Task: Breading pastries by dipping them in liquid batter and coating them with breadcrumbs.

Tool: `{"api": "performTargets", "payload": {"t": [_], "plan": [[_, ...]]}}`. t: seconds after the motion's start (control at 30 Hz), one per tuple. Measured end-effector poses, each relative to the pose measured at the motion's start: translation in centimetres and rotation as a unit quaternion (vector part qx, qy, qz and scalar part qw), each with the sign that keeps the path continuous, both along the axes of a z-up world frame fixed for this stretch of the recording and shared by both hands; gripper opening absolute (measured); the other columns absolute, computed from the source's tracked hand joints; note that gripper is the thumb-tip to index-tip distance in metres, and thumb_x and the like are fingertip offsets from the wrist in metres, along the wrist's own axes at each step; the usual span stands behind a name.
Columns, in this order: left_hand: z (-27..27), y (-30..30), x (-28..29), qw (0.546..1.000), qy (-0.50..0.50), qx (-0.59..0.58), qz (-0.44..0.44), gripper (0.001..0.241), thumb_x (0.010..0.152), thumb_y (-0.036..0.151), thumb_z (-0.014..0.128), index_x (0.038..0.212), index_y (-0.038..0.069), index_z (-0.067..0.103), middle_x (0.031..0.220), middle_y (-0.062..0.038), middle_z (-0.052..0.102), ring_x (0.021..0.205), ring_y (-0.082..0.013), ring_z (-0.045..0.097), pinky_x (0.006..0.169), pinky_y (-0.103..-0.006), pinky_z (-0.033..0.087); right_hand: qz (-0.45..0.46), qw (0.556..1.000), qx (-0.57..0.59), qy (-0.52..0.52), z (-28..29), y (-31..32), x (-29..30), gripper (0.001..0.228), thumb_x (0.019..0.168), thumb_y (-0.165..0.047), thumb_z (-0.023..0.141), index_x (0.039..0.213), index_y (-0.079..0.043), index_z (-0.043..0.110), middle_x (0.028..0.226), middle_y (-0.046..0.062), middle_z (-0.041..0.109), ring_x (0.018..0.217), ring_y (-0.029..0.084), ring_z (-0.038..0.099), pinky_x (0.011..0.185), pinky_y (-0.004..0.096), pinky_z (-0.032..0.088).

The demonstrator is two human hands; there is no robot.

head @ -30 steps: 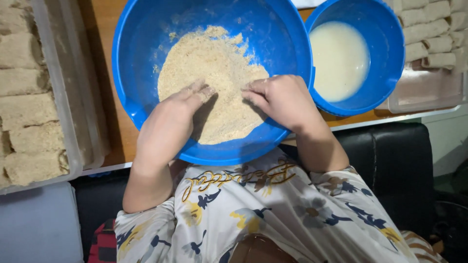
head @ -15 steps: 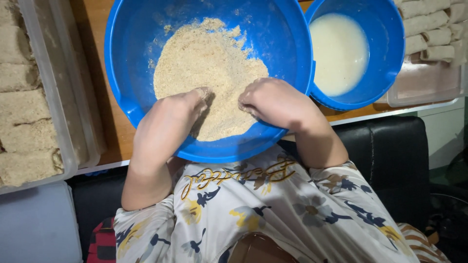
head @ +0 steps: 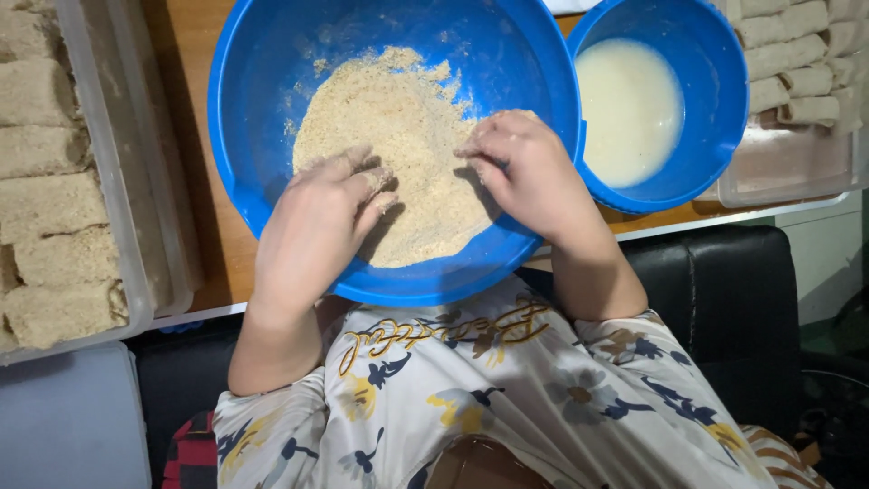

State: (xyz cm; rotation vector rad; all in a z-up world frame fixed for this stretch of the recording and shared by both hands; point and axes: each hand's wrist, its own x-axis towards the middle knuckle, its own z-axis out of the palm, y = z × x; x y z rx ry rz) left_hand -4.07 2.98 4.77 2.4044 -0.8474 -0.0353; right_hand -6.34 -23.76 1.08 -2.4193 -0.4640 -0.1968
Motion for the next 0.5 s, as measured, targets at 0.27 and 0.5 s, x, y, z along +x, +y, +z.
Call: {"api": "performTargets", "payload": {"t": [0.27, 0.5], "plan": [[-0.4, 0.0, 0.2, 0.999, -0.034, 0.02, -0.009, 0.034, 0.091, 0.026, 0.074, 0.117, 0.004, 0.075, 0.133, -0.023, 0.066, 0.12, -0.0441, 0.062, 0.101, -0.0485, 0.047, -0.029, 0.999, 0.02, 0.041, 0.9, 0.2, -0.1, 0.041, 0.088, 0.001, 0.067, 0.125, -0.011, 0.076, 0.104, 0.016, 0.073, 0.096, 0.037, 0.067, 0.09, 0.045, 0.053], [-0.4, -0.1, 0.2, 0.999, 0.011, 0.041, -0.003, 0.03, 0.095, 0.028, 0.071, 0.113, 0.004, 0.075, 0.125, -0.021, 0.071, 0.11, -0.0388, 0.067, 0.102, -0.0509, 0.047, -0.025, 0.999, -0.006, -0.019, 0.2, -0.1, -0.1, 0.027, 0.091, -0.008, 0.073, 0.116, -0.014, 0.079, 0.107, 0.011, 0.076, 0.099, 0.031, 0.071, 0.095, 0.042, 0.053]]}}
